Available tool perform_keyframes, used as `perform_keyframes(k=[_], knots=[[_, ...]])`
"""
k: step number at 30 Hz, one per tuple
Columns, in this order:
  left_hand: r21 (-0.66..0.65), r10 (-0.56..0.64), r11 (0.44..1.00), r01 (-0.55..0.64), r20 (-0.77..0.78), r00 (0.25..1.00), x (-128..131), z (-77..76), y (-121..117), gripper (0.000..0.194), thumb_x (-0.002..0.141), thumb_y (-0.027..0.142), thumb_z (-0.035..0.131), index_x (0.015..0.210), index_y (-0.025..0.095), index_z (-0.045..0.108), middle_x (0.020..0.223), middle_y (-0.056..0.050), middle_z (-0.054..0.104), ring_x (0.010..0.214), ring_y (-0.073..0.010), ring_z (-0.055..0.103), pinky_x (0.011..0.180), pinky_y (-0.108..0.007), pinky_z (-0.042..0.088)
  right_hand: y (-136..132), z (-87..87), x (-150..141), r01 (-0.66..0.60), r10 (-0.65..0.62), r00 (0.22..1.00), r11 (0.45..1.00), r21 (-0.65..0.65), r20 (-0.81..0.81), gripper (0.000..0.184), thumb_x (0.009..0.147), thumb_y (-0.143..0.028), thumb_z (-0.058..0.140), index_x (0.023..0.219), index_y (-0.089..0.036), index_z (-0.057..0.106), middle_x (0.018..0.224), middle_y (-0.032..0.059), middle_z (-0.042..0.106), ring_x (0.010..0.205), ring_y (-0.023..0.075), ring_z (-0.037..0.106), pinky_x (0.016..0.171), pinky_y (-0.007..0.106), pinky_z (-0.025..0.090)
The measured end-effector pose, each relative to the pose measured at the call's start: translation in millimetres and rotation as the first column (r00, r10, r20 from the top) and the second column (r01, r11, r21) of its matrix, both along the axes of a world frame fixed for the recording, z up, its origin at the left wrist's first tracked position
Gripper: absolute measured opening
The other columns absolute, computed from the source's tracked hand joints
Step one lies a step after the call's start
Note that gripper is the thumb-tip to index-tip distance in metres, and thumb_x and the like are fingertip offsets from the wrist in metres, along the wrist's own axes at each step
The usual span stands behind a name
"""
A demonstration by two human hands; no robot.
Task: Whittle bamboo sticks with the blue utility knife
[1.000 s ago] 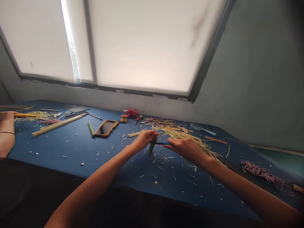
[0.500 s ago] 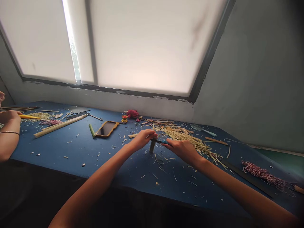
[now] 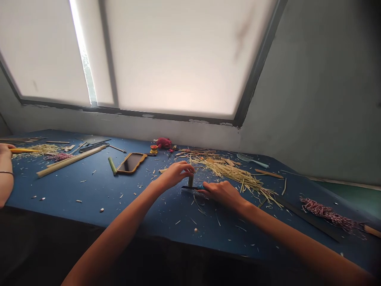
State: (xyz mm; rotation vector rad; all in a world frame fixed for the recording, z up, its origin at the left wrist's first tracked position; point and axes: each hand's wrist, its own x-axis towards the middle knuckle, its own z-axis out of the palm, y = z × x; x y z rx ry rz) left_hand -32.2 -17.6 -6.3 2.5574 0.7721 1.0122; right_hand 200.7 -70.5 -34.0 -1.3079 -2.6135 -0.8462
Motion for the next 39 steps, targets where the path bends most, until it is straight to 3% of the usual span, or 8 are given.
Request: perform_keyframes(k=[6, 10, 15, 23, 30, 36, 39], knots=[[0.033, -0.002, 0.999, 0.002, -0.005, 1.000, 5.1, -1.6, -3.0, 0.021, 0.091, 0.029, 0.050, 0.093, 0.020, 0.068, 0.093, -0.004, 0.065, 0.084, -0.0147, 0.060, 0.075, -0.026, 0.045, -10.7, 26.8, -3.8, -0.015, 0.017, 0.999, 0.998, 0.055, -0.045, 0.043, 0.097, -0.049, 0.023, 0.086, -0.018, 0.051, 0.063, 0.0003, 0.063, 0.049, 0.0145, 0.060, 0.043, 0.025, 0.015], [-0.011, -0.017, 1.000, 0.017, -0.034, 0.999, 5.8, 0.0, -6.0, 0.018, 0.089, 0.026, 0.052, 0.092, 0.020, 0.069, 0.092, -0.003, 0.065, 0.085, -0.0149, 0.060, 0.076, -0.026, 0.045, -14.5, 32.4, -2.5, -0.028, 0.031, 0.998, 0.998, 0.048, -0.063, 0.045, 0.098, -0.047, 0.018, 0.085, -0.018, 0.050, 0.063, 0.0005, 0.062, 0.048, 0.0132, 0.059, 0.042, 0.024, 0.018], [-0.056, -0.010, 0.998, 0.007, -0.053, 0.999, 2.4, 2.9, -5.0, 0.017, 0.089, 0.022, 0.051, 0.091, 0.019, 0.068, 0.093, -0.003, 0.066, 0.086, -0.0149, 0.060, 0.078, -0.026, 0.046, -9.8, 23.1, -2.5, -0.018, 0.020, 0.993, 1.000, 0.022, -0.113, 0.045, 0.099, -0.047, 0.017, 0.084, -0.018, 0.049, 0.061, 0.0001, 0.061, 0.046, 0.0118, 0.058, 0.042, 0.024, 0.017], [-0.013, 0.026, 1.000, -0.027, -0.039, 0.999, 3.5, 2.0, -5.2, 0.014, 0.087, 0.019, 0.053, 0.087, 0.018, 0.067, 0.092, -0.003, 0.067, 0.085, -0.0149, 0.061, 0.076, -0.026, 0.046, -5.3, -12.7, -3.8, 0.024, -0.024, 0.999, 1.000, 0.013, -0.036, 0.044, 0.097, -0.051, 0.021, 0.085, -0.019, 0.049, 0.059, 0.0002, 0.062, 0.047, 0.0142, 0.060, 0.044, 0.027, 0.011], [-0.031, -0.004, 1.000, 0.003, -0.023, 1.000, 6.6, -2.0, 0.6, 0.017, 0.087, 0.015, 0.050, 0.087, 0.018, 0.067, 0.092, -0.004, 0.066, 0.083, -0.0147, 0.060, 0.074, -0.026, 0.046, -8.5, 10.0, -1.1, 0.048, -0.042, 0.995, 0.997, 0.065, -0.086, 0.044, 0.098, -0.049, 0.020, 0.085, -0.019, 0.051, 0.059, 0.0007, 0.061, 0.046, 0.0135, 0.059, 0.043, 0.025, 0.015], [-0.005, -0.019, 1.000, 0.019, -0.014, 1.000, 7.0, -3.5, 2.4, 0.018, 0.086, 0.014, 0.049, 0.086, 0.017, 0.067, 0.090, -0.005, 0.066, 0.081, -0.0148, 0.060, 0.073, -0.026, 0.045, -10.7, 1.5, 0.3, 0.039, -0.039, 0.999, 0.999, -0.003, -0.016, 0.042, 0.099, -0.046, 0.021, 0.087, -0.019, 0.051, 0.060, 0.0015, 0.063, 0.048, 0.0150, 0.061, 0.043, 0.026, 0.013], [-0.018, -0.023, 1.000, 0.023, -0.007, 1.000, 6.6, -2.9, 1.1, 0.018, 0.086, 0.015, 0.049, 0.086, 0.016, 0.067, 0.091, -0.005, 0.066, 0.082, -0.0150, 0.060, 0.074, -0.027, 0.046, -11.6, 6.9, -0.1, 0.027, -0.027, 0.999, 0.999, -0.019, 0.035, 0.043, 0.098, -0.048, 0.021, 0.086, -0.019, 0.051, 0.059, 0.0012, 0.063, 0.047, 0.0158, 0.060, 0.043, 0.026, 0.012]])
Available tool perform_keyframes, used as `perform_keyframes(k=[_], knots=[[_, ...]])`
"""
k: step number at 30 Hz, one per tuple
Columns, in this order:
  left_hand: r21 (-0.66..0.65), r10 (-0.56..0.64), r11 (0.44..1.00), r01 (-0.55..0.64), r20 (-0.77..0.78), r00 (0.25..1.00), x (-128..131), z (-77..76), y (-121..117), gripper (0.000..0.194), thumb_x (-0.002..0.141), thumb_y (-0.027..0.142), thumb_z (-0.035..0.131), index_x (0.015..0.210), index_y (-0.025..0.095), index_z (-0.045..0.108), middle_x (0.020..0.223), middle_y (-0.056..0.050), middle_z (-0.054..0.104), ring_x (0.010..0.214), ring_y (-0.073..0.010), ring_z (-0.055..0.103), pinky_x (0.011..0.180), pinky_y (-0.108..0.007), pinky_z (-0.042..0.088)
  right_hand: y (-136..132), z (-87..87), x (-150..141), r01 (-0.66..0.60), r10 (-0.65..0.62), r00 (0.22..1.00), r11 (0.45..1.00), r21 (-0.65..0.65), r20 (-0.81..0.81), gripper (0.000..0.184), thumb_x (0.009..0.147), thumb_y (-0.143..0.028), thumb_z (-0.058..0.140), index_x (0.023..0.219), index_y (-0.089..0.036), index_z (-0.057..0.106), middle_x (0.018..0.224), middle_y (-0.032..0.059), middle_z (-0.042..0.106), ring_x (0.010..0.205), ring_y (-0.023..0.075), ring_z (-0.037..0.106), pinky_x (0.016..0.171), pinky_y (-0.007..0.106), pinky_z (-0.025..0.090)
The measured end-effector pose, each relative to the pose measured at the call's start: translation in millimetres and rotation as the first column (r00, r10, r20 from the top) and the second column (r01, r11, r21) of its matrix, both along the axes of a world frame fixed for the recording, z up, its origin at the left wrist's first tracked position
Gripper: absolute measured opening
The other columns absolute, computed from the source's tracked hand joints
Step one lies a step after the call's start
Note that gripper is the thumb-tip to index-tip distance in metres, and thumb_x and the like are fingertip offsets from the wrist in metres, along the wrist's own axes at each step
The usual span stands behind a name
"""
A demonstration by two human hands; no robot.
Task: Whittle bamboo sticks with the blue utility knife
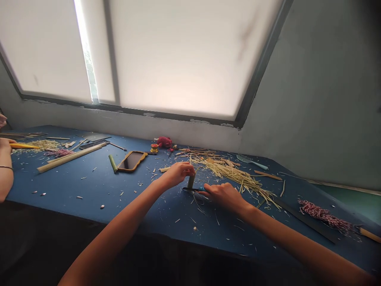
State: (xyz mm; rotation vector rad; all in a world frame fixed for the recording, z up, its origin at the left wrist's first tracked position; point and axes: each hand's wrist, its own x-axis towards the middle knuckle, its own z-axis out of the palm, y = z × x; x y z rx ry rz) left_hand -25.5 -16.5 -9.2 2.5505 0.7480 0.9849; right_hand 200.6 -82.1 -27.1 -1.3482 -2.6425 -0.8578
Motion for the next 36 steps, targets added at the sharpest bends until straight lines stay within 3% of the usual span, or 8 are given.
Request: perform_keyframes(k=[4, 10, 15, 21, 26, 31, 36], knots=[[-0.007, -0.011, 1.000, 0.011, 0.003, 1.000, -0.5, 0.3, 0.5, 0.017, 0.086, 0.014, 0.049, 0.085, 0.016, 0.066, 0.089, -0.004, 0.065, 0.080, -0.0143, 0.059, 0.073, -0.026, 0.045, 2.5, 4.9, 3.1, 0.002, -0.002, 1.000, 0.999, 0.036, -0.025, 0.043, 0.098, -0.048, 0.020, 0.088, -0.019, 0.051, 0.063, 0.0009, 0.064, 0.049, 0.0159, 0.061, 0.043, 0.025, 0.013], [-0.035, -0.040, 0.999, 0.041, 0.016, 0.999, -2.2, -0.6, 3.0, 0.015, 0.087, 0.017, 0.050, 0.085, 0.016, 0.065, 0.090, -0.004, 0.064, 0.081, -0.0138, 0.059, 0.074, -0.026, 0.045, 7.1, -7.7, 7.2, -0.040, 0.040, 0.999, 0.999, 0.004, -0.032, 0.046, 0.098, -0.049, 0.019, 0.085, -0.018, 0.051, 0.059, 0.0008, 0.062, 0.047, 0.0143, 0.060, 0.043, 0.025, 0.012], [-0.052, -0.059, 0.997, 0.060, 0.015, 0.998, -2.9, 0.5, 2.2, 0.016, 0.087, 0.019, 0.050, 0.087, 0.016, 0.066, 0.089, -0.004, 0.065, 0.080, -0.0140, 0.059, 0.075, -0.027, 0.046, 5.1, -0.1, 6.9, -0.029, 0.036, 0.994, 0.998, 0.060, -0.103, 0.044, 0.098, -0.047, 0.021, 0.086, -0.018, 0.051, 0.065, 0.0019, 0.064, 0.050, 0.0133, 0.060, 0.043, 0.024, 0.015], [-0.067, -0.047, 0.997, 0.048, 0.022, 0.999, -2.8, 0.7, 2.2, 0.016, 0.087, 0.022, 0.051, 0.086, 0.016, 0.066, 0.088, -0.004, 0.064, 0.081, -0.0143, 0.059, 0.076, -0.028, 0.046, 4.6, -5.6, 5.1, -0.034, 0.034, 0.999, 0.999, 0.019, -0.034, 0.047, 0.098, -0.049, 0.018, 0.084, -0.019, 0.051, 0.058, 0.0010, 0.062, 0.045, 0.0130, 0.058, 0.044, 0.024, 0.013], [-0.079, -0.077, 0.994, 0.079, 0.027, 0.997, -3.8, 1.8, 1.4, 0.017, 0.088, 0.021, 0.049, 0.087, 0.016, 0.066, 0.088, -0.005, 0.064, 0.080, -0.0141, 0.060, 0.075, -0.027, 0.046, 4.5, 1.9, 4.8, -0.028, 0.035, 0.993, 0.998, 0.063, -0.116, 0.044, 0.099, -0.046, 0.019, 0.085, -0.018, 0.050, 0.064, 0.0015, 0.063, 0.050, 0.0127, 0.060, 0.043, 0.024, 0.015], [-0.079, -0.050, 0.995, 0.052, 0.028, 0.998, -4.2, 1.6, 1.7, 0.016, 0.086, 0.022, 0.052, 0.087, 0.016, 0.067, 0.089, -0.005, 0.065, 0.081, -0.0148, 0.060, 0.075, -0.028, 0.047, 0.5, -9.1, 4.9, -0.014, 0.015, 0.998, 1.000, 0.020, -0.053, 0.044, 0.099, -0.047, 0.020, 0.085, -0.019, 0.051, 0.058, 0.0003, 0.062, 0.046, 0.0135, 0.059, 0.044, 0.024, 0.014], [-0.096, -0.047, 0.994, 0.050, 0.029, 0.998, -3.8, 1.1, 2.2, 0.016, 0.087, 0.021, 0.052, 0.087, 0.016, 0.066, 0.089, -0.005, 0.066, 0.082, -0.0146, 0.060, 0.074, -0.026, 0.047, 2.5, -3.2, 6.8, 0.001, 0.011, 0.991, 0.996, 0.090, -0.131, 0.045, 0.099, -0.047, 0.020, 0.084, -0.019, 0.051, 0.061, 0.0009, 0.062, 0.047, 0.0126, 0.059, 0.043, 0.024, 0.016]])
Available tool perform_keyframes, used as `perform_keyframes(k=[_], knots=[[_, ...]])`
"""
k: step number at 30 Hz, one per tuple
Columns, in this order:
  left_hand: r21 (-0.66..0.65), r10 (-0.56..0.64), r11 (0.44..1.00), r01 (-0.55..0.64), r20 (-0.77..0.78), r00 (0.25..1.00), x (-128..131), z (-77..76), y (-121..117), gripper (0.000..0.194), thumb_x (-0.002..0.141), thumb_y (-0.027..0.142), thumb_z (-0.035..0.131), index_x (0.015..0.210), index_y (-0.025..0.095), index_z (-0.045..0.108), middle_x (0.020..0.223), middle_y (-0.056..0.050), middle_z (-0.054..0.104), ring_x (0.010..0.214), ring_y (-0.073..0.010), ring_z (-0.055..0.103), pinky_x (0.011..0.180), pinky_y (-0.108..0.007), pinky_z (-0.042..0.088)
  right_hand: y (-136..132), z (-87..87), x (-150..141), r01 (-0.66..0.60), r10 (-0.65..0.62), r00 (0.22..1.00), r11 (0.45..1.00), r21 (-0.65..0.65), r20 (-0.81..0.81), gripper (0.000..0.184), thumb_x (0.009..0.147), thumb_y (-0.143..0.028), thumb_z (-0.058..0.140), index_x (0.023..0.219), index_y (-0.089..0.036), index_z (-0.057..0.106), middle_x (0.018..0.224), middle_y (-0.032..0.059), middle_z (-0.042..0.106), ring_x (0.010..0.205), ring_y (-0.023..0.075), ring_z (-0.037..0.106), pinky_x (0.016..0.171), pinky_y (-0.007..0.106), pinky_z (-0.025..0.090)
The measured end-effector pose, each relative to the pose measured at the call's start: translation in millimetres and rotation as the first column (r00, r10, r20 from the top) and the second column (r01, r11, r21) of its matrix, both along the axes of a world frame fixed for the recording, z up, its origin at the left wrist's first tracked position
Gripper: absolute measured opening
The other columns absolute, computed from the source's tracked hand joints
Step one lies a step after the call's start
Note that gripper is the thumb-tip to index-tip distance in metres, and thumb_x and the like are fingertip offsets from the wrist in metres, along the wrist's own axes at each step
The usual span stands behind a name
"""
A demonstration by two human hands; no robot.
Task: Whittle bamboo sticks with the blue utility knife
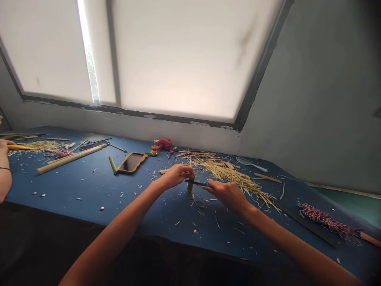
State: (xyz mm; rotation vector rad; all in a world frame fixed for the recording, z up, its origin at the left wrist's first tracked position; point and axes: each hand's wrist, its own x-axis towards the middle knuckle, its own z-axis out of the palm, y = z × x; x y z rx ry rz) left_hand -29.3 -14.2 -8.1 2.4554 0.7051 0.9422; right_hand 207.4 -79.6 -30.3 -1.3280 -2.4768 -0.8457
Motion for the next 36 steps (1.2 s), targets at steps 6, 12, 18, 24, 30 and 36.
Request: perform_keyframes(k=[6, 12, 18, 24, 30, 36], knots=[[0.034, 0.009, 0.999, -0.009, -0.005, 1.000, 0.9, -1.2, 1.3, 0.016, 0.087, 0.022, 0.052, 0.087, 0.016, 0.067, 0.090, -0.004, 0.065, 0.081, -0.0147, 0.060, 0.074, -0.027, 0.046, -3.8, -9.7, 0.1, -0.004, 0.008, 0.998, 0.999, -0.052, 0.068, 0.043, 0.098, -0.047, 0.022, 0.085, -0.020, 0.053, 0.060, 0.0001, 0.063, 0.045, 0.0128, 0.058, 0.043, 0.025, 0.015], [0.027, 0.006, 1.000, -0.006, -0.009, 1.000, 2.1, -2.3, 3.2, 0.017, 0.087, 0.022, 0.051, 0.087, 0.017, 0.066, 0.089, -0.004, 0.065, 0.081, -0.0148, 0.060, 0.074, -0.027, 0.045, -3.2, 0.5, 1.2, 0.055, -0.055, 0.998, 0.998, -0.038, 0.003, 0.043, 0.097, -0.049, 0.023, 0.085, -0.020, 0.052, 0.060, -0.0004, 0.062, 0.048, 0.0140, 0.060, 0.043, 0.024, 0.016], [0.048, 0.010, 0.999, -0.009, -0.008, 1.000, 4.4, -3.4, 5.1, 0.016, 0.086, 0.019, 0.051, 0.087, 0.016, 0.066, 0.091, -0.005, 0.066, 0.082, -0.0148, 0.060, 0.074, -0.026, 0.045, -2.7, -12.1, 4.6, 0.065, -0.063, 0.997, 0.994, -0.087, 0.034, 0.042, 0.097, -0.049, 0.023, 0.086, -0.020, 0.052, 0.059, 0.0000, 0.063, 0.049, 0.0155, 0.062, 0.043, 0.025, 0.014], [0.043, 0.038, 0.998, -0.037, -0.013, 0.999, 4.5, -4.2, 5.0, 0.015, 0.086, 0.019, 0.052, 0.086, 0.017, 0.066, 0.090, -0.004, 0.066, 0.082, -0.0149, 0.059, 0.073, -0.026, 0.044, -5.0, -12.2, 4.6, 0.045, -0.043, 0.999, 0.995, -0.086, 0.025, 0.043, 0.098, -0.048, 0.021, 0.084, -0.019, 0.050, 0.059, 0.0001, 0.063, 0.048, 0.0152, 0.061, 0.043, 0.024, 0.013], [0.062, 0.025, 0.998, -0.026, 0.007, 1.000, 6.4, -5.6, 6.4, 0.015, 0.086, 0.018, 0.051, 0.084, 0.016, 0.066, 0.089, -0.004, 0.066, 0.082, -0.0146, 0.060, 0.072, -0.024, 0.043, 2.9, -7.1, 5.3, 0.102, -0.104, 0.994, 0.993, -0.065, -0.026, 0.046, 0.097, -0.051, 0.019, 0.086, -0.019, 0.051, 0.058, 0.0010, 0.062, 0.049, 0.0164, 0.062, 0.044, 0.024, 0.013], [0.038, 0.049, 0.998, -0.050, 0.019, 0.999, 7.1, -4.8, 4.1, 0.016, 0.084, 0.015, 0.051, 0.084, 0.015, 0.067, 0.090, -0.005, 0.067, 0.082, -0.0154, 0.060, 0.072, -0.025, 0.044, 3.5, -21.1, 7.8, 0.061, -0.047, 0.994, 0.989, -0.131, 0.103, 0.044, 0.097, -0.051, 0.020, 0.086, -0.020, 0.050, 0.059, 0.0002, 0.064, 0.052, 0.0189, 0.064, 0.045, 0.026, 0.011]])
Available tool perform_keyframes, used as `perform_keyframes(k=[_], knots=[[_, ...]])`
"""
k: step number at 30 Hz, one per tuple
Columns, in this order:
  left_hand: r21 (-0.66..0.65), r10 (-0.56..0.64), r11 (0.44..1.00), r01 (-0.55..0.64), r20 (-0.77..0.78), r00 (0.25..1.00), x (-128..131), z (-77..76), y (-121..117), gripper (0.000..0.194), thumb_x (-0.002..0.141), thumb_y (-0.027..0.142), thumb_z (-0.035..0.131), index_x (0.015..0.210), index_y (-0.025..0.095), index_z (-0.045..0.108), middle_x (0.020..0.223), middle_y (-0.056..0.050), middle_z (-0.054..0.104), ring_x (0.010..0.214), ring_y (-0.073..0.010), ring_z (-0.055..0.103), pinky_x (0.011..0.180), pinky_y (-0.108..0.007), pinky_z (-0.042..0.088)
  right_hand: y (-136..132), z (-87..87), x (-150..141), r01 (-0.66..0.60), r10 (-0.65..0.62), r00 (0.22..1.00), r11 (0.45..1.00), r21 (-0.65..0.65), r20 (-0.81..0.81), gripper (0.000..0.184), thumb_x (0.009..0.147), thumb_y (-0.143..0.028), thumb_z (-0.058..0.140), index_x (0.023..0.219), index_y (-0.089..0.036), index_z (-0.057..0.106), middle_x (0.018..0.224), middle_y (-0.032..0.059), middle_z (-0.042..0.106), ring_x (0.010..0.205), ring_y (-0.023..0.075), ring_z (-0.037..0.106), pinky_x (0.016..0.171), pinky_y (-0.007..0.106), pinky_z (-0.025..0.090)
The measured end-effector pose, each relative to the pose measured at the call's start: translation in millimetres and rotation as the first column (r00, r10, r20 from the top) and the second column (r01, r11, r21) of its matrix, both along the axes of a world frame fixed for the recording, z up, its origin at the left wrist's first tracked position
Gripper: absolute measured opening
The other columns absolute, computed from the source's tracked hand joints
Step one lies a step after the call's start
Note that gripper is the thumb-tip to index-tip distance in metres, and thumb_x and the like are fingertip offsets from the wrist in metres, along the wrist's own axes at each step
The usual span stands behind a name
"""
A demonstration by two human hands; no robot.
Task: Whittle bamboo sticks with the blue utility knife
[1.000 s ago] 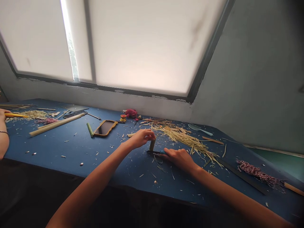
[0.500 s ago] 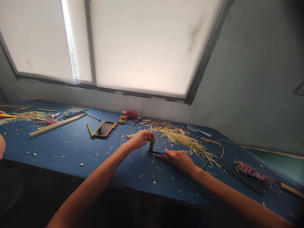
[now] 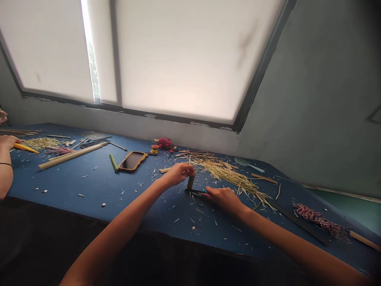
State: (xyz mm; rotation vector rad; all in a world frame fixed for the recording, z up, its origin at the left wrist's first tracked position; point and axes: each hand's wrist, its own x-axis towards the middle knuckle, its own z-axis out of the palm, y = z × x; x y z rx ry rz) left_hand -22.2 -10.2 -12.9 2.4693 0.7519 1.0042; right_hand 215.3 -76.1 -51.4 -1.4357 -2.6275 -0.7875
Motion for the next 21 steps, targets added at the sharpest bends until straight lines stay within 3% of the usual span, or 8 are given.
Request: perform_keyframes(k=[9, 14, 21], knots=[[-0.079, -0.005, 0.997, 0.010, 0.056, 0.998, -3.3, -3.2, 7.1, 0.014, 0.082, 0.015, 0.052, 0.083, 0.014, 0.065, 0.085, -0.005, 0.066, 0.080, -0.0149, 0.059, 0.072, -0.025, 0.045, 6.8, 13.0, -3.0, 0.010, -0.010, 1.000, 1.000, 0.028, -0.024, 0.044, 0.097, -0.050, 0.021, 0.088, -0.020, 0.051, 0.060, 0.0009, 0.063, 0.054, 0.0184, 0.064, 0.044, 0.026, 0.014], [-0.138, -0.045, 0.989, 0.057, 0.092, 0.995, -1.1, -4.3, 9.3, 0.013, 0.081, 0.016, 0.052, 0.083, 0.013, 0.064, 0.086, -0.006, 0.065, 0.081, -0.0150, 0.059, 0.074, -0.026, 0.047, 3.8, 9.1, -6.0, 0.027, -0.025, 1.000, 0.996, -0.085, 0.019, 0.043, 0.097, -0.051, 0.023, 0.092, -0.020, 0.052, 0.060, 0.0008, 0.063, 0.055, 0.0179, 0.064, 0.045, 0.026, 0.016], [-0.236, -0.038, 0.969, 0.075, 0.158, 0.987, 11.7, -11.9, 19.7, 0.010, 0.079, 0.016, 0.052, 0.079, 0.012, 0.061, 0.081, -0.005, 0.063, 0.081, -0.0145, 0.059, 0.077, -0.026, 0.047, 1.2, 24.0, -11.0, 0.056, -0.052, 0.998, 0.975, -0.214, 0.024, 0.041, 0.097, -0.050, 0.025, 0.096, -0.021, 0.054, 0.065, 0.0021, 0.064, 0.059, 0.0176, 0.063, 0.047, 0.025, 0.024]])
